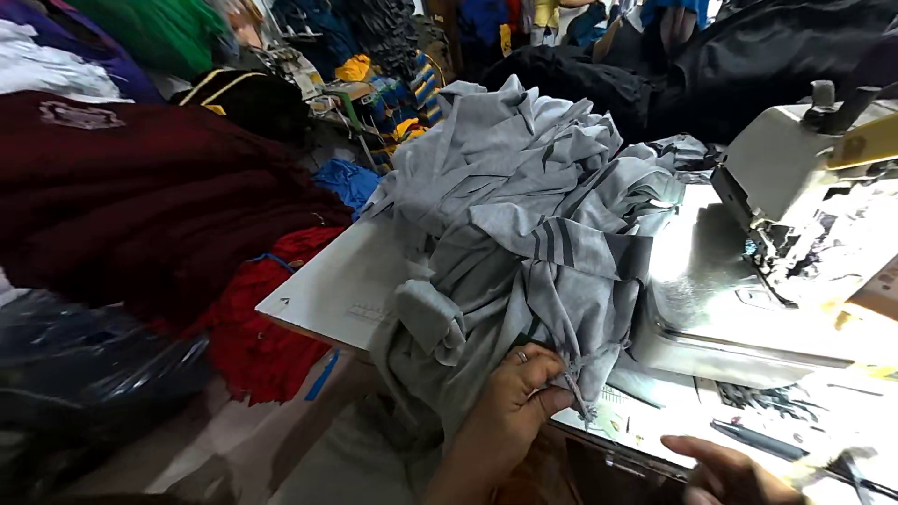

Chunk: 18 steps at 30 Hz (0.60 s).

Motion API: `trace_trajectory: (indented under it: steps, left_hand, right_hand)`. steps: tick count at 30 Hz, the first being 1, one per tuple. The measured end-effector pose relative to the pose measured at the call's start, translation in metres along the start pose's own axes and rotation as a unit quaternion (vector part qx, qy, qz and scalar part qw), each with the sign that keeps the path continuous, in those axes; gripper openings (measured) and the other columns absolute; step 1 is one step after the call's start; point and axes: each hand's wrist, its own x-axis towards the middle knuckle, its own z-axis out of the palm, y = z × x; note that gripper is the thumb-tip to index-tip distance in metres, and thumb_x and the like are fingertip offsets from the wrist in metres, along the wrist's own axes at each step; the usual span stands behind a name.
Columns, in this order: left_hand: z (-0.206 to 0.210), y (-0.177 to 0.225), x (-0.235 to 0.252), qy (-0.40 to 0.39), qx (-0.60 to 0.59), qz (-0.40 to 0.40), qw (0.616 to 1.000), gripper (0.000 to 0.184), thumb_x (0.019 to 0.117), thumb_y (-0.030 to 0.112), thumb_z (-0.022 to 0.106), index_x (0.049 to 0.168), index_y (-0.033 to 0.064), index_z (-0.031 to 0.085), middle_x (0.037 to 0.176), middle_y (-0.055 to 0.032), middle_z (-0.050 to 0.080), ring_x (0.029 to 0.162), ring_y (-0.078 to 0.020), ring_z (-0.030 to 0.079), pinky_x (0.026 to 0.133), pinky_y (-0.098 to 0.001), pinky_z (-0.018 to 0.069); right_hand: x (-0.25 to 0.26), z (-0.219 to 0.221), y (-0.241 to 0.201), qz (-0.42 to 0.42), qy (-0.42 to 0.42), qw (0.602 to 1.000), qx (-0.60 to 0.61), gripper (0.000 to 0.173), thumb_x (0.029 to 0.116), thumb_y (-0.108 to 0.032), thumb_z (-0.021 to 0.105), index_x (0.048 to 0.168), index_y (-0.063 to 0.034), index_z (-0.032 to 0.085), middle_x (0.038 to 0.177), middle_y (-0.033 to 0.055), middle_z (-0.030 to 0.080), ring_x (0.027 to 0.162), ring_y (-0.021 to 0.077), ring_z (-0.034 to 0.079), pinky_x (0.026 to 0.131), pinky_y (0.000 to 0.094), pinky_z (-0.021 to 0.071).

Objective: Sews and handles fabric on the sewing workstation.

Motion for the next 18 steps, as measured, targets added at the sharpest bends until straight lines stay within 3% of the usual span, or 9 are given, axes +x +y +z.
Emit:
trace_trajectory:
  steps: [2,5,8,11,15,18]
  left_hand:
    - [0.000,0.001,0.002,0.003,-0.022,-0.007,1.000,0.024,0.0981,0.020,0.062,0.092,-0.0006,0.072,0.104,0.0005,0.067,0.109,0.0034,0.057,0.098,-0.0155,0.0452]
    - [0.004,0.003,0.003,0.011,-0.032,-0.021,0.999,0.021,0.0959,0.018,0.064,0.090,-0.0006,0.073,0.102,0.0011,0.067,0.107,0.0034,0.057,0.096,-0.0146,0.0457]
    - [0.007,0.003,0.001,0.026,-0.015,-0.020,0.999,0.020,0.0948,0.017,0.065,0.090,0.0000,0.073,0.101,0.0002,0.068,0.106,0.0028,0.058,0.095,-0.0147,0.0465]
    - [0.010,0.004,-0.001,0.044,0.010,-0.015,0.999,0.021,0.0939,0.021,0.068,0.090,0.0017,0.075,0.100,-0.0002,0.069,0.105,0.0025,0.059,0.094,-0.0142,0.0467]
    - [0.017,0.001,-0.005,0.074,0.068,0.031,0.994,0.025,0.0964,0.027,0.066,0.102,0.0044,0.076,0.109,-0.0072,0.071,0.110,-0.0031,0.062,0.096,-0.0172,0.0484]
    - [0.023,0.003,-0.013,0.125,0.186,0.091,0.970,0.035,0.0997,0.040,0.060,0.120,0.0140,0.071,0.128,-0.0118,0.066,0.119,-0.0123,0.061,0.099,-0.0263,0.0489]
  right_hand:
    - [0.019,0.016,-0.001,0.026,0.018,0.999,-0.009,0.033,0.1005,-0.011,0.061,0.126,0.0086,0.065,0.089,0.0066,0.065,0.071,-0.0004,0.055,0.066,0.0169,0.0481]
    - [0.038,0.034,0.002,-0.001,0.035,0.998,-0.050,0.037,0.0949,-0.014,0.068,0.126,0.0065,0.067,0.089,0.0100,0.064,0.075,0.0047,0.056,0.067,0.0182,0.0468]
    - [0.047,0.043,0.008,-0.044,0.058,0.994,-0.079,0.029,0.0927,-0.015,0.070,0.113,0.0056,0.071,0.084,0.0100,0.064,0.072,0.0037,0.055,0.067,0.0147,0.0459]
    - [0.045,0.043,0.005,-0.023,0.077,0.994,-0.077,0.016,0.0922,-0.009,0.067,0.095,0.0051,0.073,0.079,0.0087,0.063,0.071,0.0003,0.055,0.066,0.0116,0.0444]
    - [0.033,0.032,-0.001,0.040,0.034,0.998,-0.021,0.014,0.0952,-0.008,0.065,0.095,0.0047,0.070,0.081,0.0040,0.061,0.067,-0.0022,0.054,0.063,0.0127,0.0461]
    - [0.024,0.023,-0.001,0.071,0.017,0.997,0.029,0.013,0.0972,-0.007,0.064,0.097,0.0044,0.068,0.084,0.0008,0.060,0.070,-0.0036,0.055,0.066,0.0135,0.0482]
